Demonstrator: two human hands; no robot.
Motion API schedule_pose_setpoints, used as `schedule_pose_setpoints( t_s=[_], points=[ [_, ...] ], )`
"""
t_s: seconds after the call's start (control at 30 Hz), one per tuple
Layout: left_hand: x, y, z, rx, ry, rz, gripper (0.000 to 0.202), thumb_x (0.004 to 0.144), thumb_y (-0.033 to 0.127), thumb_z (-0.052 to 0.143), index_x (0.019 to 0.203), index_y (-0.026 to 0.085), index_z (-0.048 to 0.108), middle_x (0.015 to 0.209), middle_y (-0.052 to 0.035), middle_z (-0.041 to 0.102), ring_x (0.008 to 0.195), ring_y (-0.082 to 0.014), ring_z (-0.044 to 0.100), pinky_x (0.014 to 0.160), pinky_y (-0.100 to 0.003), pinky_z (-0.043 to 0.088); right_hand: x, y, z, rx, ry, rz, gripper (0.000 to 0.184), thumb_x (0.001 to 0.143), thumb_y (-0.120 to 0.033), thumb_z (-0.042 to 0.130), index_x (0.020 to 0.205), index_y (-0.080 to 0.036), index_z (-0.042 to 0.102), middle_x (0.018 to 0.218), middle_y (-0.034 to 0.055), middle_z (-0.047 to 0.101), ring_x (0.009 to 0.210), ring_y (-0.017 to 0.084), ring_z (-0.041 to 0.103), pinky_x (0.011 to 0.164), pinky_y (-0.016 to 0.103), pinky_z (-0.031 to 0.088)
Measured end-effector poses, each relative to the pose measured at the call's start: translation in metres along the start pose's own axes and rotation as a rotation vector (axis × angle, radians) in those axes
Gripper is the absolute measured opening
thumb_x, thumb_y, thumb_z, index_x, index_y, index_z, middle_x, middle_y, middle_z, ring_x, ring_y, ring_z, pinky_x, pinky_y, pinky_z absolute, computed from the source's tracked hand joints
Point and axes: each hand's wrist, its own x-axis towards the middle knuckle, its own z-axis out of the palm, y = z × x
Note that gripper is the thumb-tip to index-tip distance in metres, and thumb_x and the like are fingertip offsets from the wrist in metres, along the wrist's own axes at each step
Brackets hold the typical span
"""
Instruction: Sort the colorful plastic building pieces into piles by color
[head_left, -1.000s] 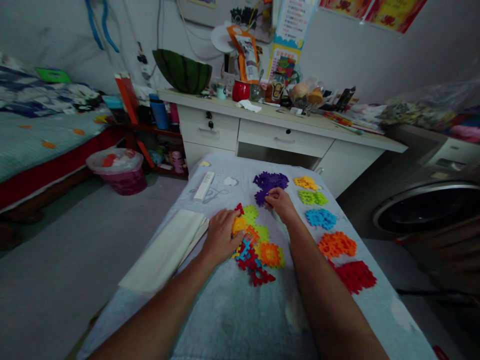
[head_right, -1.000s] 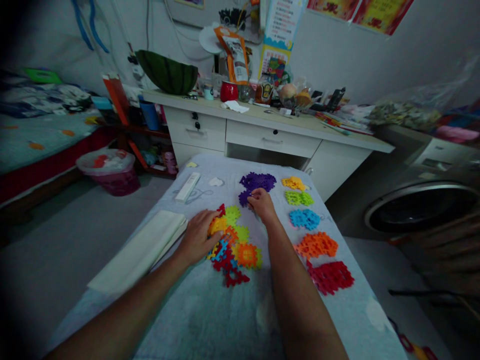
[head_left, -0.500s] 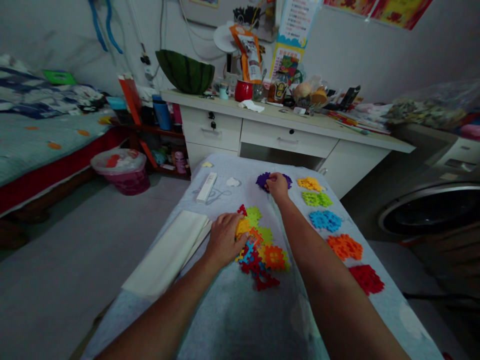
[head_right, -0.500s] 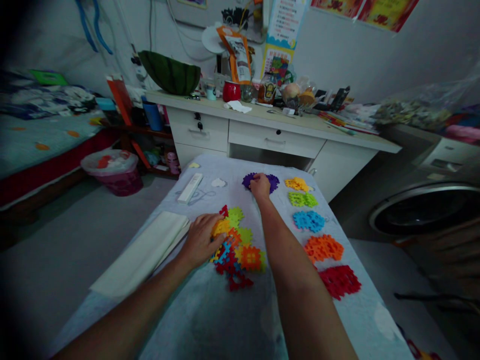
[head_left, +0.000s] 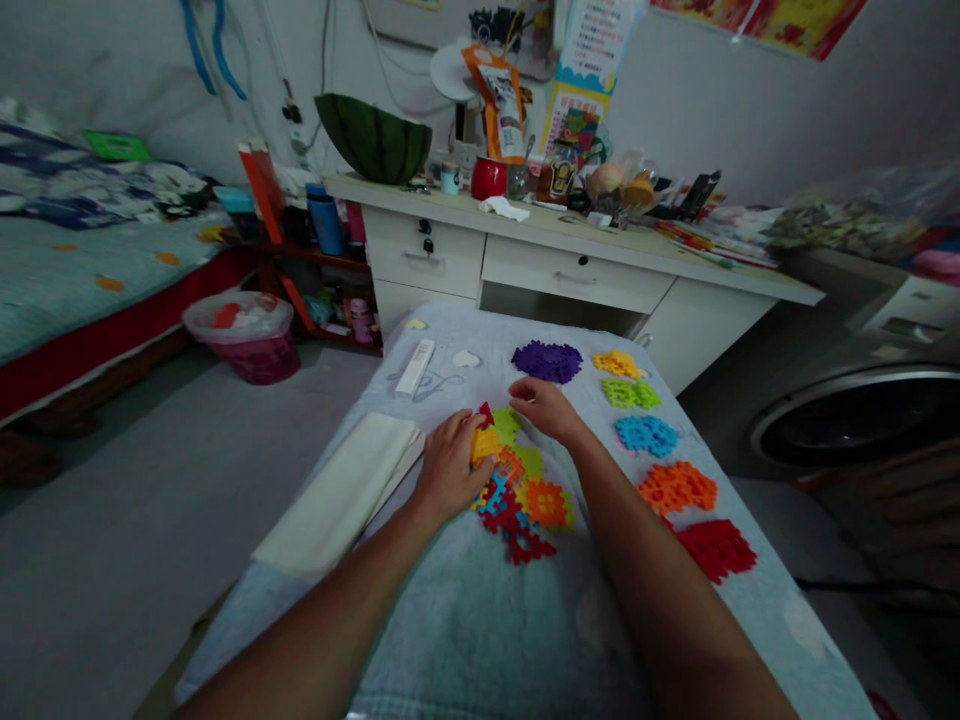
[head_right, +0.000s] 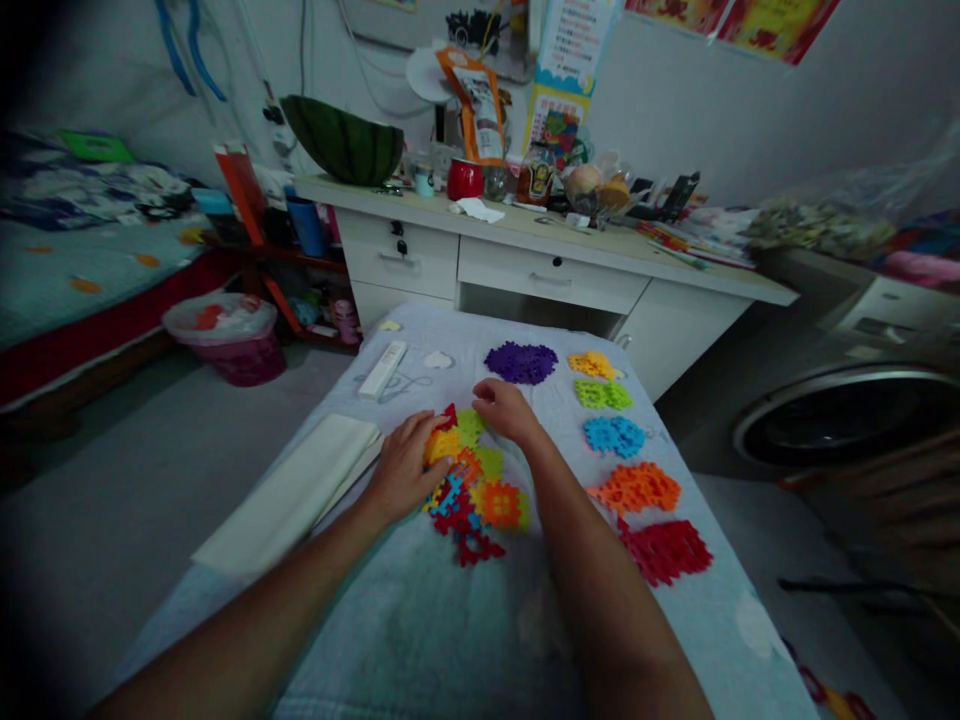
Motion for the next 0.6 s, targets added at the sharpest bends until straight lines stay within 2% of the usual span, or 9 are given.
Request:
schedule_pose_setpoints(
  t_s=[0.07, 0.13, 0.27, 0.37, 0.47, 0.6],
  points=[
    [0.0, 0.001, -0.001, -0.009, -0.002, -0.006, 0.051, 0.08, 0.029, 0.062, 0.129, 0.022, 0.051, 0.134, -0.0115, 0.053, 0.127, -0.0305, 0.049, 0.106, -0.049, 0.039, -0.014, -0.004, 0.003, -0.054, -0.095, -0.04, 0.023, 0.077, -0.014, 0.063, 0.099, -0.016, 0.069, 0.097, 0.0059, 0.07, 0.088, 0.017, 0.063, 0.082, 0.03, 0.048],
    [0.0, 0.001, -0.001, -0.021, -0.006, -0.007, 0.049, 0.08, 0.029, 0.061, 0.127, 0.023, 0.052, 0.133, -0.0108, 0.054, 0.126, -0.0302, 0.05, 0.105, -0.049, 0.039, -0.026, -0.006, 0.006, -0.121, -0.131, -0.07, 0.027, 0.077, -0.013, 0.065, 0.103, -0.016, 0.069, 0.104, 0.0078, 0.068, 0.094, 0.018, 0.061, 0.087, 0.031, 0.047],
    [0.0, 0.0, 0.0, -0.032, -0.014, 0.008, 0.045, 0.081, 0.028, 0.059, 0.125, 0.023, 0.053, 0.13, -0.0093, 0.057, 0.123, -0.0288, 0.051, 0.106, -0.049, 0.039, -0.036, -0.006, 0.011, -0.203, -0.136, -0.122, 0.032, 0.077, -0.014, 0.068, 0.109, -0.013, 0.067, 0.115, 0.013, 0.063, 0.107, 0.021, 0.058, 0.099, 0.035, 0.042],
    [0.001, -0.002, 0.0, -0.022, -0.018, 0.021, 0.044, 0.082, 0.029, 0.058, 0.125, 0.022, 0.053, 0.13, -0.0095, 0.059, 0.123, -0.0289, 0.052, 0.106, -0.049, 0.039, -0.037, -0.007, 0.011, -0.219, -0.127, -0.118, 0.029, 0.076, -0.015, 0.069, 0.105, -0.014, 0.067, 0.113, 0.0121, 0.061, 0.108, 0.022, 0.055, 0.102, 0.038, 0.038],
    [0.001, -0.002, 0.0, -0.012, -0.024, 0.04, 0.043, 0.082, 0.03, 0.057, 0.124, 0.022, 0.055, 0.129, -0.0095, 0.06, 0.122, -0.0293, 0.053, 0.104, -0.049, 0.04, -0.036, -0.006, 0.008, -0.175, -0.099, -0.113, 0.027, 0.072, -0.017, 0.073, 0.098, -0.016, 0.065, 0.104, 0.0083, 0.06, 0.102, 0.021, 0.055, 0.097, 0.037, 0.041],
    [0.001, -0.003, 0.0, -0.012, -0.023, 0.038, 0.044, 0.083, 0.031, 0.056, 0.125, 0.02, 0.055, 0.131, -0.011, 0.059, 0.123, -0.0297, 0.053, 0.105, -0.049, 0.04, -0.036, -0.006, 0.004, 0.029, -0.127, -0.022, 0.026, 0.069, -0.018, 0.072, 0.092, -0.017, 0.06, 0.083, -0.0013, 0.058, 0.077, 0.014, 0.054, 0.073, 0.027, 0.044]
  ],
)
